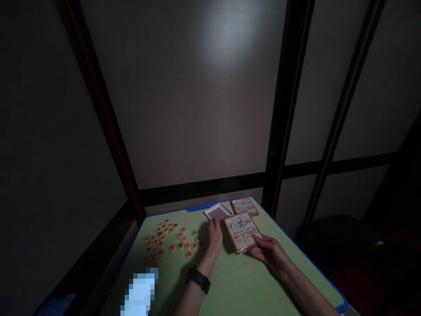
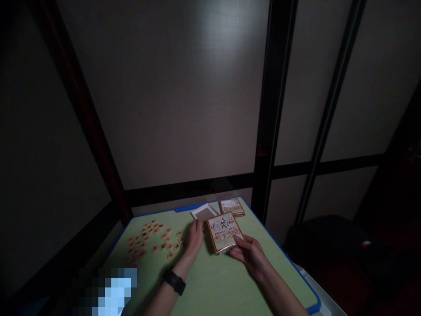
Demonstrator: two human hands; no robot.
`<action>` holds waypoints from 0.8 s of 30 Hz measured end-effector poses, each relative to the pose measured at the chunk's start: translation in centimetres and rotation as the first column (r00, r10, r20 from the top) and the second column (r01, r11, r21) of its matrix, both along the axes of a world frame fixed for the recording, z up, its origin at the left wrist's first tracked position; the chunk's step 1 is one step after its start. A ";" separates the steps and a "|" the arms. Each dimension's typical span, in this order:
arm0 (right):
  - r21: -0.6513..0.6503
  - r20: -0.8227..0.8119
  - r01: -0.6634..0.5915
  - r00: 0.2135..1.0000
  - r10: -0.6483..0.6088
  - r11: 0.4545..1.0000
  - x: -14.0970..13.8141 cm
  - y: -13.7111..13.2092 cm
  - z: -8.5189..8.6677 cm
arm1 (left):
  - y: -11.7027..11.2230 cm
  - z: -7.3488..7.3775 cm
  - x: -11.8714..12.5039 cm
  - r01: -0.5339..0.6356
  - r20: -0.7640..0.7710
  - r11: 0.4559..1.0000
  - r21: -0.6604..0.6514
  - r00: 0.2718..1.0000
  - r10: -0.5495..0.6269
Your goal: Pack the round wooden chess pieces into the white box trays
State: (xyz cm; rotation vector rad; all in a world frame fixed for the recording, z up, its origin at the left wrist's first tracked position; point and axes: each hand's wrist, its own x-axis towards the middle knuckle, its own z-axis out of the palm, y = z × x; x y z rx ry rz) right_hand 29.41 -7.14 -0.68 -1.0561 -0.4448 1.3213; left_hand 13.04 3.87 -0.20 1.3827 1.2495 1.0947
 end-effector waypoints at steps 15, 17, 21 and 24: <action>-0.149 0.112 0.114 0.989 -0.098 0.982 6.3 -1.9 -0.5 | -0.1 0.9 -0.6 0.474 -0.949 0.850 0.230 0.303 0.088; -0.181 0.131 0.110 0.988 -0.087 0.977 7.0 -1.8 -0.3 | -1.4 1.5 -1.3 0.481 -0.957 0.852 0.206 0.280 0.073; -0.230 0.229 0.056 0.973 -0.002 0.971 7.9 -1.5 0.1 | -6.1 2.0 -3.5 0.456 -0.957 0.870 0.186 0.286 0.055; -0.267 0.402 0.007 0.910 0.105 0.964 8.2 -1.4 0.7 | -10.2 1.3 -5.3 0.417 -0.946 0.900 0.126 0.324 -0.018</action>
